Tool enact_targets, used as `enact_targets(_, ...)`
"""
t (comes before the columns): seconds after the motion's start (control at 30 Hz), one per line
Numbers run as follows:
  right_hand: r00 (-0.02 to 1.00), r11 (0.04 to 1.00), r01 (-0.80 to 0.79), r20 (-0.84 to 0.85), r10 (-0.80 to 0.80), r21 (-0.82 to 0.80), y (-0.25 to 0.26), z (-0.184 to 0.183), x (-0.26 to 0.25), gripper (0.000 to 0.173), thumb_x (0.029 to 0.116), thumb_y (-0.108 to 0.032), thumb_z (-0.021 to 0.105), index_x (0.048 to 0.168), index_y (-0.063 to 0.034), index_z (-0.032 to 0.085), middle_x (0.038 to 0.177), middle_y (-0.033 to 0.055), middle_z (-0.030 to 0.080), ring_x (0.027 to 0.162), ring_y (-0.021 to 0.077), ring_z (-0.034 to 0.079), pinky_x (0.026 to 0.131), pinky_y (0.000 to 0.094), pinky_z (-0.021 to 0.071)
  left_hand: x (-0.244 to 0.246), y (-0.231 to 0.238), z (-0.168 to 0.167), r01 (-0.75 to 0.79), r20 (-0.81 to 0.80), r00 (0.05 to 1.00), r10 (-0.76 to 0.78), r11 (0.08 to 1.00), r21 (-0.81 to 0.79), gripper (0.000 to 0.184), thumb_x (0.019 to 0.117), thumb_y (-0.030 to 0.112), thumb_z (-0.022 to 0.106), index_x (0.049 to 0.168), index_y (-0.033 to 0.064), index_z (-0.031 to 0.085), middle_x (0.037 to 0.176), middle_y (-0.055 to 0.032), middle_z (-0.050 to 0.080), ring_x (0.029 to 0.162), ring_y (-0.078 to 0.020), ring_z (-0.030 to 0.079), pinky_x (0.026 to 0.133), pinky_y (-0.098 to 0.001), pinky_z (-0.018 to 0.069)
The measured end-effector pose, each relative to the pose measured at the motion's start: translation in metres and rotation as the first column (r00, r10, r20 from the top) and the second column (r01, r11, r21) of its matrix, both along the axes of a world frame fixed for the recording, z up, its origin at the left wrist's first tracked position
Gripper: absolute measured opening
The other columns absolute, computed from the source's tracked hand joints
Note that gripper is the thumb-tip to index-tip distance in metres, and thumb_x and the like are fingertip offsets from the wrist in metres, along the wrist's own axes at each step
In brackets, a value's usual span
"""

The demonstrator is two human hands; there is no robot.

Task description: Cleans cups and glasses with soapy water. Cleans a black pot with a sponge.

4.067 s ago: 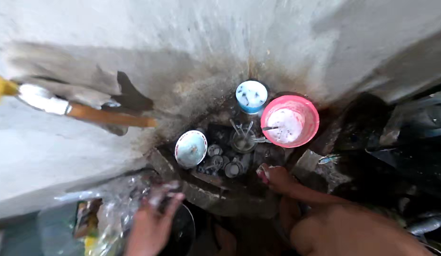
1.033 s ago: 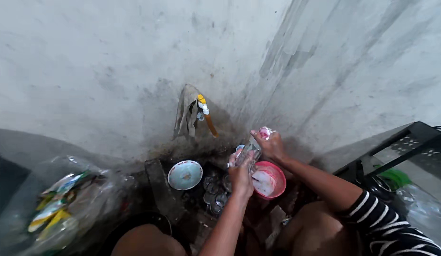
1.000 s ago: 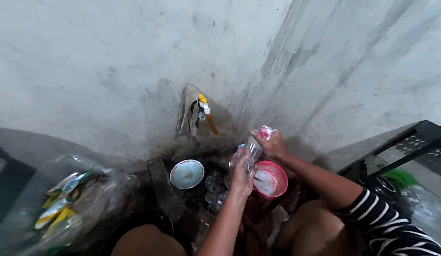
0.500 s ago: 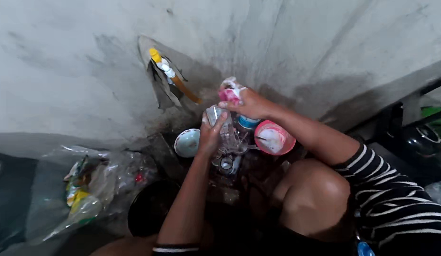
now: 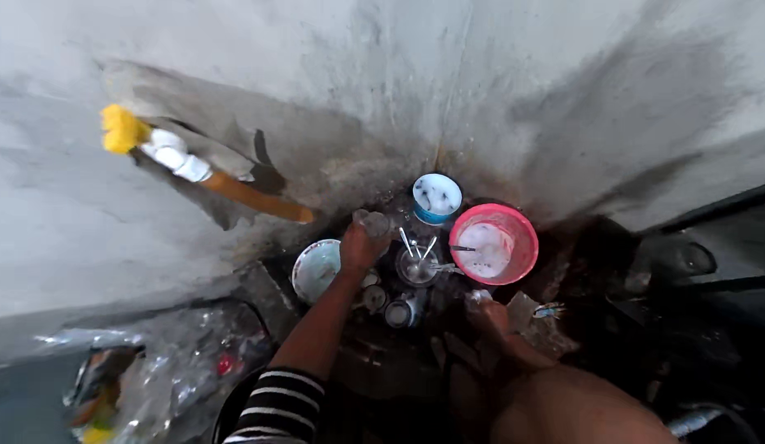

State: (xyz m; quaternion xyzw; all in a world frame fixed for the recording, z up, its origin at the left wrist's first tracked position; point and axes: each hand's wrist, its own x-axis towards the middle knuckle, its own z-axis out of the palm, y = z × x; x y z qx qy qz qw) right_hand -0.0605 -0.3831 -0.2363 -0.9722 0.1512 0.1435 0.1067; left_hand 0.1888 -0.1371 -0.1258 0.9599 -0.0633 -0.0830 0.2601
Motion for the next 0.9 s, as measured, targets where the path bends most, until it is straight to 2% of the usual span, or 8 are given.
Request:
enact_targets(0.27,0.942,0.998,-0.056,-0.329,0.065,0.038,-0.007,0.005,0.045,0.035,0.0996,-0.029,0.058,0.126,-0.0073,0.068,0.123,0.0212,0.068,0.115,0.0420,0.066,0.088,0.0634,0.0547,0.038,-0.007,-0.076,0.012,-0.195,0.981,0.022,0.985,0.171,0.097,0.0840,0.039,0.083,0.154,-0.0034,0.030,0.144,-0.0300,0.051,0.128,-0.0443,0.057,0.107,-0.0585,0.0466)
enact_targets(0.43,0.962,0.960,0.048,-0.273,0.031,0.275,-0.038,0.048,0.040,0.037,0.0982,-0.037,0.064,0.124,-0.0113,0.071,0.121,0.0171,0.071,0.116,0.0373,0.066,0.097,0.0618,0.0513,0.038,-0.002,-0.089,0.036,-0.265,0.963,0.038,0.962,0.270,0.103,0.0824,0.047,0.081,0.156,0.0000,0.028,0.141,-0.0295,0.055,0.128,-0.0440,0.057,0.107,-0.0588,0.0468)
enact_targets(0.53,0.910,0.593,0.378,-0.166,-0.380,0.711,-0.072,0.060,0.041,0.034,0.0939,-0.031,0.075,0.117,-0.0067,0.072,0.107,0.0073,0.074,0.096,0.0168,0.071,0.091,0.0390,0.0583,0.038,0.005,-0.095,0.006,-0.254,0.966,0.050,0.977,0.215,0.101,0.0793,0.039,0.086,0.155,0.0008,0.032,0.143,-0.0317,0.052,0.127,-0.0472,0.057,0.105,-0.0620,0.0476)
enact_targets(0.6,0.782,0.182,0.367,-0.196,-0.592,0.912,-0.086,0.055,0.049,0.025,0.0990,-0.023,0.068,0.113,-0.0019,0.066,0.089,0.0058,0.071,0.070,0.0124,0.066,0.064,0.0302,0.0566,0.038,0.007,-0.094,0.034,-0.252,0.967,0.028,0.971,0.238,0.101,0.0799,0.036,0.086,0.157,0.0027,0.030,0.148,-0.0314,0.047,0.127,-0.0487,0.057,0.103,-0.0627,0.0490)
enact_targets(0.67,0.698,-0.091,0.292,-0.277,-0.661,0.952,-0.100,0.049,0.060,0.025,0.1042,-0.026,0.058,0.115,-0.0031,0.061,0.085,0.0052,0.068,0.067,0.0128,0.064,0.060,0.0300,0.0558,0.033,0.004,-0.087,0.091,-0.202,0.979,-0.038,0.961,0.260,0.101,0.0811,0.041,0.085,0.158,0.0024,0.031,0.152,-0.0320,0.041,0.134,-0.0498,0.050,0.107,-0.0625,0.0457)
enact_targets(0.73,0.673,-0.186,0.220,-0.287,-0.682,0.958,-0.112,0.041,0.074,0.026,0.1060,-0.030,0.054,0.114,-0.0062,0.060,0.081,0.0033,0.066,0.063,0.0112,0.062,0.056,0.0283,0.0538,0.019,-0.016,-0.065,0.169,-0.042,0.985,-0.165,0.978,0.120,0.090,0.0841,0.049,0.081,0.152,0.0020,0.045,0.154,-0.0316,0.039,0.141,-0.0499,0.041,0.114,-0.0632,0.0377)
enact_targets(0.8,0.691,-0.201,0.175,-0.265,-0.673,0.964,-0.119,0.038,0.087,0.028,0.1060,-0.033,0.054,0.113,-0.0070,0.061,0.080,0.0029,0.065,0.062,0.0107,0.061,0.055,0.0278,0.0530,-0.007,-0.054,-0.031,0.291,0.042,0.957,-0.288,0.947,-0.136,0.073,0.0923,0.050,0.072,0.149,0.0079,0.051,0.153,-0.0201,0.048,0.140,-0.0358,0.048,0.114,-0.0535,0.0425)
enact_targets(0.9,0.750,-0.143,0.181,-0.230,-0.620,0.973,-0.110,0.052,0.103,0.028,0.1042,-0.034,0.058,0.110,-0.0065,0.061,0.078,0.0027,0.065,0.059,0.0102,0.059,0.052,0.0265,0.0509,-0.051,-0.109,-0.004,0.350,-0.081,0.880,-0.467,0.756,-0.553,0.082,0.0912,0.046,0.075,0.158,0.0127,0.039,0.157,-0.0101,0.046,0.140,-0.0192,0.050,0.116,-0.0403,0.0451)
